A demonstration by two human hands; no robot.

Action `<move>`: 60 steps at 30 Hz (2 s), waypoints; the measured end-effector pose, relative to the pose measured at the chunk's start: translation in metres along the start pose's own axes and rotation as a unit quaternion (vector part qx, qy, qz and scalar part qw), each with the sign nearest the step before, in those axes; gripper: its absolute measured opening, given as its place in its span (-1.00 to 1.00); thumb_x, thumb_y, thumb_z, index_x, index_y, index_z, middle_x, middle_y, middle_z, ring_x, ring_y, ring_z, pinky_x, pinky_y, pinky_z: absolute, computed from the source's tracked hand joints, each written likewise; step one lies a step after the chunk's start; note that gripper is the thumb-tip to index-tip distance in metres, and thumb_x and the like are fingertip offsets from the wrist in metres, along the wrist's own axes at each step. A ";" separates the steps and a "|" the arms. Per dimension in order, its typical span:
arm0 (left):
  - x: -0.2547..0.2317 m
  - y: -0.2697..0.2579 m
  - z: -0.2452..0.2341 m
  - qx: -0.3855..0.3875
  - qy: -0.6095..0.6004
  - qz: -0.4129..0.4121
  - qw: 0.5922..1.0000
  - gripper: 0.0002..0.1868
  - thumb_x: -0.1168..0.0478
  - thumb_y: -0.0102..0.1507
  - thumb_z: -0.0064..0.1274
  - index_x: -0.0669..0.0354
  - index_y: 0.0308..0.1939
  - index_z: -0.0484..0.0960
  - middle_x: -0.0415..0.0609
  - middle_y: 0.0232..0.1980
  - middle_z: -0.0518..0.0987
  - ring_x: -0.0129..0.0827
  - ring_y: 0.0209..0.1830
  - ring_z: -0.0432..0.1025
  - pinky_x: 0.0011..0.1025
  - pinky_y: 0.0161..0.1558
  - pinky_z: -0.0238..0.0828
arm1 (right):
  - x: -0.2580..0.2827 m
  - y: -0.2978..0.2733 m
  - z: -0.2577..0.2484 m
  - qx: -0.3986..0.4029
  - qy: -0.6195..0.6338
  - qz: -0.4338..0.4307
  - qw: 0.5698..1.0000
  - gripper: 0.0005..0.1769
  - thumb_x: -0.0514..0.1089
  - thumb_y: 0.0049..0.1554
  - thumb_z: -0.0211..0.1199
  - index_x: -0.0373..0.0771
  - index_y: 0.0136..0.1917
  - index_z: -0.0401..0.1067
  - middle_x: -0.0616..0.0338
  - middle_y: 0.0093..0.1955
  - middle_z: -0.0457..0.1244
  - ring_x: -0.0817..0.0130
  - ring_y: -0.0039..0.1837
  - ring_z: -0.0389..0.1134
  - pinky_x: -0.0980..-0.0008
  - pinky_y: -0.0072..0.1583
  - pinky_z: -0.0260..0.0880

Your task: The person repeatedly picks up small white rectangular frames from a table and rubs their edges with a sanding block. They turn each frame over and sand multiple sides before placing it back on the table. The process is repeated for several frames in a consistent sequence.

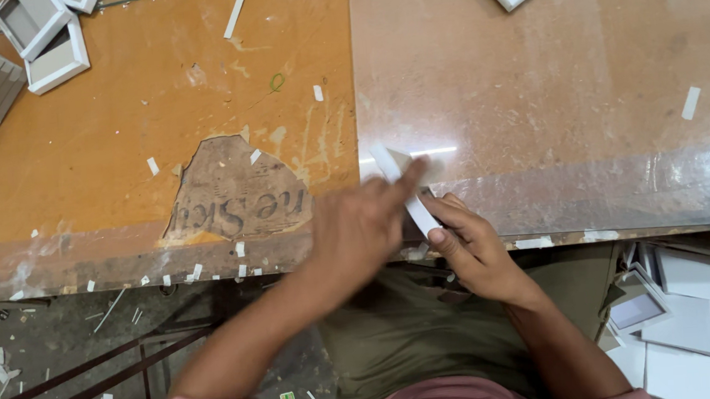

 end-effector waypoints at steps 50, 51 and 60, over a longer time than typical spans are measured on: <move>-0.001 -0.017 0.015 0.027 -0.272 0.028 0.961 -0.48 0.34 0.26 0.15 0.14 0.34 0.58 0.00 -0.42 0.60 -0.25 -0.51 0.50 -0.30 -0.39 0.46 | 0.006 -0.010 -0.001 -0.069 0.121 0.034 0.990 -0.01 0.12 -0.04 0.43 -0.33 0.46 0.03 0.09 0.27 0.16 0.23 0.37 0.22 0.23 0.36 0.26; -0.004 -0.018 0.013 0.037 -0.280 0.036 0.959 -0.46 0.35 0.27 0.12 0.10 0.36 0.56 -0.03 -0.40 0.61 -0.28 -0.50 0.50 -0.32 -0.38 0.47 | 0.005 -0.011 0.000 -0.071 0.111 0.035 0.991 0.02 0.19 -0.04 0.46 -0.31 0.45 0.02 0.10 0.26 0.17 0.23 0.36 0.24 0.21 0.33 0.31; -0.003 0.011 -0.001 0.105 -0.055 0.067 0.991 -0.47 0.12 0.25 0.11 -0.13 0.34 0.57 -0.10 -0.48 0.59 -0.27 -0.70 0.40 -0.23 -0.66 0.26 | -0.031 -0.019 0.003 -0.040 -0.062 -0.108 0.991 0.07 0.58 -0.10 0.42 -0.28 0.29 0.28 0.17 0.15 0.16 0.31 0.22 0.22 0.27 0.27 0.28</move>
Point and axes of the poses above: each hand's wrist, its own y-axis towards the middle knuckle, its own z-axis out of the palm, x = y × z, the point moved 4 cm from there along y, towards the middle knuckle
